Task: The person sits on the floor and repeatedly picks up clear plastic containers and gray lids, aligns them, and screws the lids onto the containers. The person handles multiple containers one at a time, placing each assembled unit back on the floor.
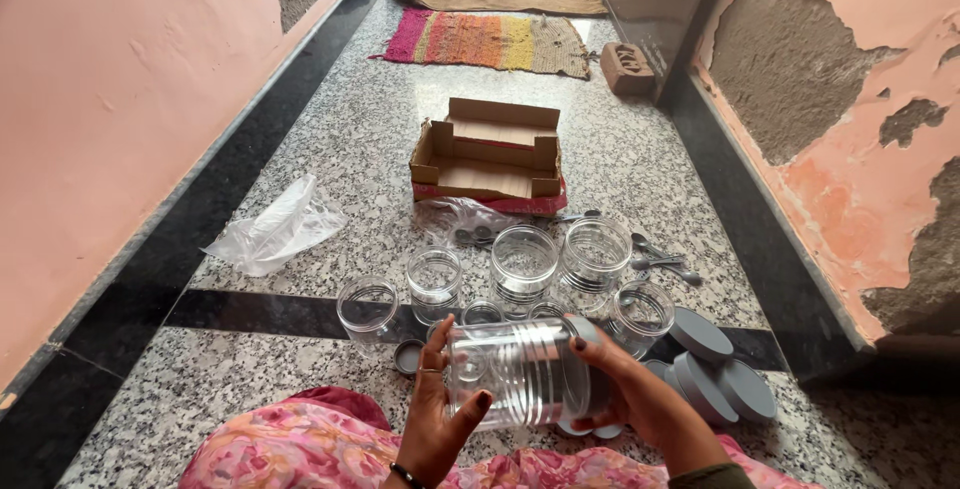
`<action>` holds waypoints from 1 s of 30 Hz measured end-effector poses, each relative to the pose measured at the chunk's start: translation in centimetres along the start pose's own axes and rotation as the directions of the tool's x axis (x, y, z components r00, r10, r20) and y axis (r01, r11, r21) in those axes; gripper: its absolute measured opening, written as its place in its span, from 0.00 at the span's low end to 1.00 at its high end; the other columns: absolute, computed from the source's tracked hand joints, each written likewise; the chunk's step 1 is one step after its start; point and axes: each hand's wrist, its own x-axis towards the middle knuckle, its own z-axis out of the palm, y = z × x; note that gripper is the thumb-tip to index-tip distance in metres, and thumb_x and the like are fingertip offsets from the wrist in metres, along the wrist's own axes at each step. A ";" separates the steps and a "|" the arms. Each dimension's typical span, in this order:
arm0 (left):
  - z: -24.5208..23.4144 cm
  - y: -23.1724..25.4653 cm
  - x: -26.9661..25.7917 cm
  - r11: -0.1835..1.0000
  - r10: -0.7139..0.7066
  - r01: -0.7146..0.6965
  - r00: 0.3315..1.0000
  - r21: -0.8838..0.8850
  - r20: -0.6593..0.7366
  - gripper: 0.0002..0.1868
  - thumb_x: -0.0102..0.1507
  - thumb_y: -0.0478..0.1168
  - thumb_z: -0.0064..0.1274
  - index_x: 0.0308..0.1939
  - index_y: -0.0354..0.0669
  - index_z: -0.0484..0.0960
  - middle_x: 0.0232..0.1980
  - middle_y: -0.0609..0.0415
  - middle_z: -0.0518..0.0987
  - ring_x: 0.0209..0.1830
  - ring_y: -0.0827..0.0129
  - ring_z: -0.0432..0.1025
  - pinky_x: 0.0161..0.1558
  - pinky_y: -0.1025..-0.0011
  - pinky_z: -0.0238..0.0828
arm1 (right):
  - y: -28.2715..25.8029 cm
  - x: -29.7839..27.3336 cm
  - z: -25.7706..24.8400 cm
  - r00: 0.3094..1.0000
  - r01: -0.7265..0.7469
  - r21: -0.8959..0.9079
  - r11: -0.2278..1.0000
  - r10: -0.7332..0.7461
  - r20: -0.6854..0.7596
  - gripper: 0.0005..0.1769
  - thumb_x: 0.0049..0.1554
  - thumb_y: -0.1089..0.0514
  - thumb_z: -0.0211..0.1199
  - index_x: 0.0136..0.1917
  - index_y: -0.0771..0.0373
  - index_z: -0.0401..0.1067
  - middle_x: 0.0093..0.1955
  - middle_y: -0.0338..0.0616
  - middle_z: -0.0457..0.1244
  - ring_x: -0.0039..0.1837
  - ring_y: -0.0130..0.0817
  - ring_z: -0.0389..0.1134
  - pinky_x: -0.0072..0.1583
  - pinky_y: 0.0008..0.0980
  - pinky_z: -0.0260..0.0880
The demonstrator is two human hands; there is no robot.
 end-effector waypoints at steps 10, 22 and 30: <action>0.5 -1.8 0.4 0.963 -0.246 0.232 0.964 -0.134 -0.101 0.54 0.54 0.79 0.41 0.80 0.65 0.49 0.74 0.37 0.64 0.73 0.45 0.63 0.68 0.42 0.60 | 0.3 0.6 0.8 0.993 0.119 -0.095 0.988 -0.120 -0.009 0.57 0.39 0.29 0.66 0.79 0.41 0.53 0.66 0.51 0.65 0.57 0.45 0.73 0.43 0.45 0.79; -1.1 -6.2 -0.1 0.630 -0.635 0.602 0.763 -0.491 0.120 0.51 0.53 0.78 0.39 0.76 0.64 0.61 0.64 0.42 0.70 0.60 0.45 0.69 0.52 0.42 0.77 | 1.0 -0.3 0.8 0.822 0.554 -0.533 0.639 -0.522 0.228 0.63 0.39 0.28 0.73 0.81 0.38 0.48 0.84 0.54 0.48 0.83 0.53 0.46 0.75 0.56 0.52; -0.3 -5.8 0.4 0.622 -0.661 0.615 0.744 -0.484 0.096 0.51 0.51 0.77 0.40 0.76 0.68 0.59 0.67 0.41 0.69 0.62 0.45 0.69 0.54 0.41 0.78 | 1.0 1.6 -0.1 0.965 0.237 -0.451 0.861 -0.262 0.007 0.63 0.38 0.26 0.71 0.82 0.39 0.52 0.76 0.57 0.58 0.73 0.59 0.65 0.63 0.61 0.74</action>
